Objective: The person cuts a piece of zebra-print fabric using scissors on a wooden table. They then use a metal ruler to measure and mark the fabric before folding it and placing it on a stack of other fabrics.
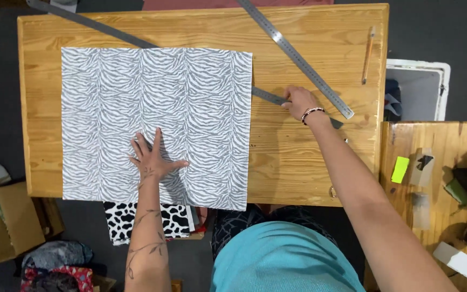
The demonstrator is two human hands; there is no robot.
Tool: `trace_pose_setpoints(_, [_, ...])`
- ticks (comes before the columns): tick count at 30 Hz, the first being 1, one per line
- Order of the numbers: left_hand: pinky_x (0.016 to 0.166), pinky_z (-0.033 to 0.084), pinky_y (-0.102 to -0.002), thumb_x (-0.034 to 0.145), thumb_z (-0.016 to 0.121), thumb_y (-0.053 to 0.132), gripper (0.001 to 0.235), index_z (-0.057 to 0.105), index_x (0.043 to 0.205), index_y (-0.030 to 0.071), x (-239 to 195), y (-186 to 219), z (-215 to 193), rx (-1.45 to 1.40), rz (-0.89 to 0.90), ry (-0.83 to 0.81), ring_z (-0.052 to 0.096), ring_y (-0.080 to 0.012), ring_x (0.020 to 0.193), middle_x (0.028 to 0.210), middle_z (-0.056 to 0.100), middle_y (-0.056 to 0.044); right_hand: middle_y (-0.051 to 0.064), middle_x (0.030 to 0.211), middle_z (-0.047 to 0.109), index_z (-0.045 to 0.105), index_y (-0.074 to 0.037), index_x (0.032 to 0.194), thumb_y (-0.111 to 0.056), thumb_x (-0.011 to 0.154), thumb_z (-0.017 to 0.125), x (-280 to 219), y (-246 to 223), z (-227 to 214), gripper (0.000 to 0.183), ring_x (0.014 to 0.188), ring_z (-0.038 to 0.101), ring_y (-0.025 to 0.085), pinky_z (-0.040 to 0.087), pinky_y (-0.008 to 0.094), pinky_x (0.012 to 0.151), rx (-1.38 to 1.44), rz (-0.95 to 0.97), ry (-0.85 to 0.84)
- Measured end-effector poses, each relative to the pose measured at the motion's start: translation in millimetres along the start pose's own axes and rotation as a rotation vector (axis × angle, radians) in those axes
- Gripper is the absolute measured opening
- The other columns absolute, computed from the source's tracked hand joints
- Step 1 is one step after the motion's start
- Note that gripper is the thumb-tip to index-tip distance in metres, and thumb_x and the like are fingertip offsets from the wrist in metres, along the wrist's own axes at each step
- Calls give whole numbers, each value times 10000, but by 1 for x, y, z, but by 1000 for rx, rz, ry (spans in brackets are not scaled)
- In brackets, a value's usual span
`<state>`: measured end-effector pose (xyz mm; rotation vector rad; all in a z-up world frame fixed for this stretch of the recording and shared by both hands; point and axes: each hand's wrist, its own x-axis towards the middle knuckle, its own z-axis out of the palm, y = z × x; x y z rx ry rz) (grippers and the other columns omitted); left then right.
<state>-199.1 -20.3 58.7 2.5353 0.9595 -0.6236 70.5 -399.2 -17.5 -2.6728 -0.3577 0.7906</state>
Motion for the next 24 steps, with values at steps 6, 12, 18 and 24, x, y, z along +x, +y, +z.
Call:
trace_pose_setpoints(6, [1182,33,-704,424,901,685,1454,82,1607,480,0,-10,-1,-46,-20,-20,-136,-399,1530,1683,-134,-114,99,1235,584,589,-216,1282,-333,1055,548,-14,-10,-13,259,1221,579,308,462,468,1022,-45,-128,53])
trace_pose_setpoints(12, [1161,8,-725,399,957,626,1494,94,1608,466,1,9,7,-72,-45,-39,-145,-413,1527,1679,-151,-138,38,982,736,591,-252,1160,-309,1078,543,-11,-19,-43,111,1038,685,248,379,356,969,-50,-301,325])
trace_pose_setpoints(18, [1118,-6,-773,439,955,623,1469,113,1623,405,-8,48,20,-53,16,-38,-128,-471,1516,1673,-134,-204,23,985,708,646,-183,1125,-196,1027,704,-10,-37,-73,114,986,666,221,344,357,1007,117,-603,579])
trace_pose_setpoints(24, [1071,-47,-807,479,959,590,1452,107,1633,361,-16,67,33,-112,46,-63,-145,-501,1503,1664,-141,-239,118,1001,684,677,-63,1199,-149,883,873,-4,-58,-32,382,979,622,252,505,349,916,524,-421,513])
